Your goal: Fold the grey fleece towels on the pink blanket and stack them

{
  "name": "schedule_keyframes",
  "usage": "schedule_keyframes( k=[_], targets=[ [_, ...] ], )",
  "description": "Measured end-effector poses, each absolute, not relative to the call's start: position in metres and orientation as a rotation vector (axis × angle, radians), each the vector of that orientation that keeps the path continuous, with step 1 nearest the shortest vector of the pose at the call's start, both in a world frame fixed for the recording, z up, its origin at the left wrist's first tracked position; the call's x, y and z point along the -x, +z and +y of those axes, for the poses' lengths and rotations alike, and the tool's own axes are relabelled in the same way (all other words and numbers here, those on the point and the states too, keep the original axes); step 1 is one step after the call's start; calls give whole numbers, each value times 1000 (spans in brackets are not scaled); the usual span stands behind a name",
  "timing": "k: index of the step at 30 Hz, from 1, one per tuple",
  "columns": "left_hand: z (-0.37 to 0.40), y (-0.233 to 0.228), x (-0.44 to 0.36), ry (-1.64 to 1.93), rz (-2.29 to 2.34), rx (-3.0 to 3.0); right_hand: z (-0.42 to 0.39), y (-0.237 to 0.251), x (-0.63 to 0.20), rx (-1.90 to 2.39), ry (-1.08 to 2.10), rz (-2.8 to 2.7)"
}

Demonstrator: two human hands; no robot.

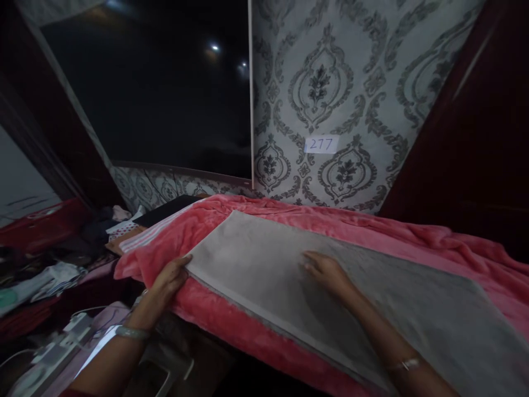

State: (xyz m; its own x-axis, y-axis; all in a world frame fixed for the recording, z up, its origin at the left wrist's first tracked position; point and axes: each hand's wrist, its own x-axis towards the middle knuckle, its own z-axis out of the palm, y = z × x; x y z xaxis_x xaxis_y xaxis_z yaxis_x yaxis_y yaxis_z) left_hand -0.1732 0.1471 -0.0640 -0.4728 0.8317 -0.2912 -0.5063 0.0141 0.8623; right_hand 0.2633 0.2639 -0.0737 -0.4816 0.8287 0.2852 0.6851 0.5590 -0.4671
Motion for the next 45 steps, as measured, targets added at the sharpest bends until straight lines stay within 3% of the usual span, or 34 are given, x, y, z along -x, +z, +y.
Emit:
schedule_keyframes(
  k=[10, 22, 31, 38, 41, 45],
  targets=[
    [145, -76, 173, 1701, 1061, -431, 384, -51, -63, 1183, 492, -2380],
    [142, -79, 168, 1752, 1145, -254, 477, -69, 43, 1392, 607, -2414],
    [143, -76, 165, 1643, 1247, -305, 486, -58, 53, 1247, 1036, -2313],
    [143, -60, 157, 1657, 1392, -406, 479, -20, 23, 1054, 1266, -2068],
    [137, -41, 138, 1733, 1583, -695, 474, 6, -15, 954, 1278, -1966],
    [129, -9, 84, 1812, 1647, -1503, 464, 37, -102, 892, 1227, -1838]
  ],
)
